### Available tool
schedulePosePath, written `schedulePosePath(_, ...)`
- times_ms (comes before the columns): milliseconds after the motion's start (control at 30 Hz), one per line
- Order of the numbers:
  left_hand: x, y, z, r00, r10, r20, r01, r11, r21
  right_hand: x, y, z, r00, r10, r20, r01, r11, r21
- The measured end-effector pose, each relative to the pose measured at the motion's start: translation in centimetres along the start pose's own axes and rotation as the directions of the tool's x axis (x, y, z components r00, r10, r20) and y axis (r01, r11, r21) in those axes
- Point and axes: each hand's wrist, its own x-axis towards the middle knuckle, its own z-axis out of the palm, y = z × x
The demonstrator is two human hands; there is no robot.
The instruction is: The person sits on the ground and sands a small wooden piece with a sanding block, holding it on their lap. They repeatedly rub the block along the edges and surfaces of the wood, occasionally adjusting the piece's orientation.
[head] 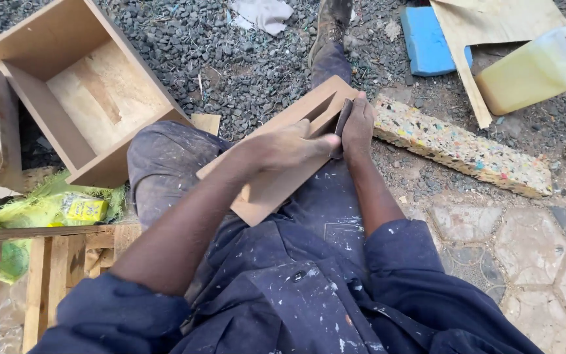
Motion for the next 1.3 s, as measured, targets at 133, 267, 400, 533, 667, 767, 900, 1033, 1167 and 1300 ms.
schedulePosePath(133,8.6,-0.6,3.1,0.955,-0.077,-0.286,0.103,0.992,0.078,-1.5,-1.8,0.0,0.999,-0.041,0.024,0.041,0.999,0.008)
schedulePosePath(267,7.8,-2.0,3.5,0.901,0.06,-0.43,0.068,0.958,0.277,-1.8,-2.3,0.2,0.998,-0.068,0.014,0.067,0.996,0.064)
schedulePosePath(400,5.5,0.5,2.5,0.929,0.006,-0.371,0.128,0.933,0.336,-2.0,-2.1,1.4,0.998,-0.058,0.018,0.055,0.992,0.111)
schedulePosePath(533,2.1,0.5,2.0,0.913,-0.035,-0.407,0.161,0.947,0.279,-3.9,-4.3,1.3,0.995,-0.092,0.043,0.085,0.985,0.153)
schedulePosePath(667,4.9,-1.6,2.3,0.907,0.004,-0.421,0.129,0.949,0.288,-3.5,-4.4,1.8,0.99,-0.087,0.109,0.074,0.99,0.119)
schedulePosePath(767,5.4,-2.0,1.2,0.94,0.006,-0.34,0.064,0.979,0.194,-2.4,-3.4,2.3,0.988,-0.085,0.126,0.073,0.992,0.099)
schedulePosePath(900,4.4,-2.5,-0.8,0.979,0.013,-0.202,-0.006,0.999,0.033,-2.0,-3.1,2.5,0.986,-0.09,0.139,0.081,0.995,0.066)
schedulePosePath(1033,4.5,-1.3,-1.3,0.983,0.042,-0.178,-0.039,0.999,0.021,-1.6,-2.6,2.5,0.987,-0.085,0.14,0.079,0.996,0.046)
schedulePosePath(1167,7.8,-1.4,-0.9,0.987,-0.017,-0.16,0.013,1.0,-0.025,-0.8,-1.1,2.9,0.99,-0.066,0.126,0.054,0.993,0.101)
schedulePosePath(1300,5.8,1.2,-1.8,0.991,-0.027,-0.135,0.024,0.999,-0.027,-2.3,-1.7,2.5,0.991,-0.094,0.093,0.092,0.995,0.029)
